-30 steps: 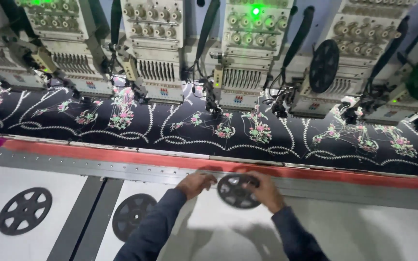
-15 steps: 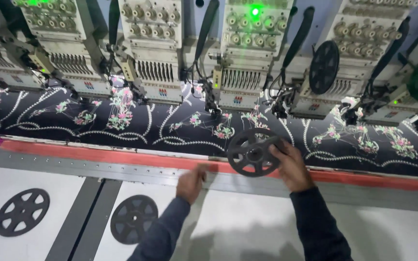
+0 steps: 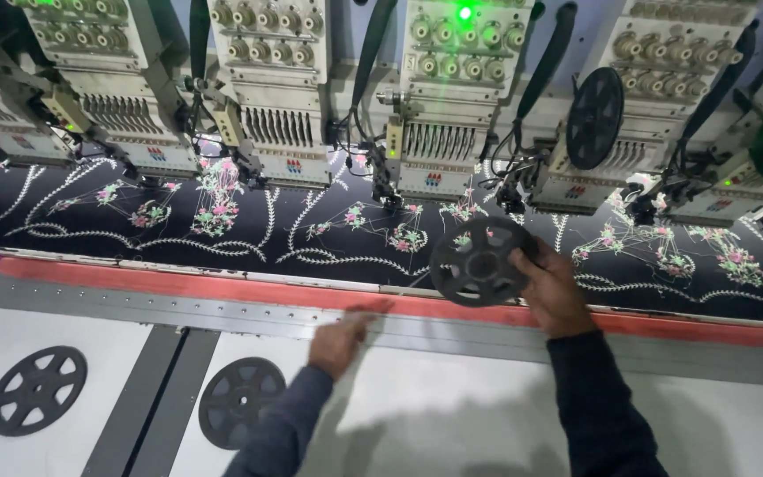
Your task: The worker is threading an industrial multi-head embroidery machine, which involves placing thread reels and guiding the thread through the machine's tensioners and guides.
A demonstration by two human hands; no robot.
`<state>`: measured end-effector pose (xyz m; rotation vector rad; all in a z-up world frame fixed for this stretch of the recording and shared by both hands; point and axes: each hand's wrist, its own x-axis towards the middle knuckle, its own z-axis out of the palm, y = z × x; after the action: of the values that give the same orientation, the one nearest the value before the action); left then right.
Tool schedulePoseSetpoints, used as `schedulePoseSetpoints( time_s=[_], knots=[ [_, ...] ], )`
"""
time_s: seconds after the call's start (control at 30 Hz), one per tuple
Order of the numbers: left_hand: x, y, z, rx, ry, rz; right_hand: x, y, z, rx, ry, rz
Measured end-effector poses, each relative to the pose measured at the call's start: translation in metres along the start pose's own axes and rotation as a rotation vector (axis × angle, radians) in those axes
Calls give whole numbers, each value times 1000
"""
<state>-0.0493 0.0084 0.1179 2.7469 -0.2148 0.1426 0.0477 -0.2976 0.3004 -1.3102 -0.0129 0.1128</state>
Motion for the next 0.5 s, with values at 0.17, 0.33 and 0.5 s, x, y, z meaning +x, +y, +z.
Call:
schedulePoseSetpoints(
  time_s=[0.17,0.33,0.5],
  knots=[
    [-6,13,129,-157,143,127,34,77,-17,421,-6,129],
    [1,38,85,-313,-104,331,22,88,8,738,47,319],
    [37,71,10,-1115,141,64,-1,81,38,513,83,268]
  ],
)
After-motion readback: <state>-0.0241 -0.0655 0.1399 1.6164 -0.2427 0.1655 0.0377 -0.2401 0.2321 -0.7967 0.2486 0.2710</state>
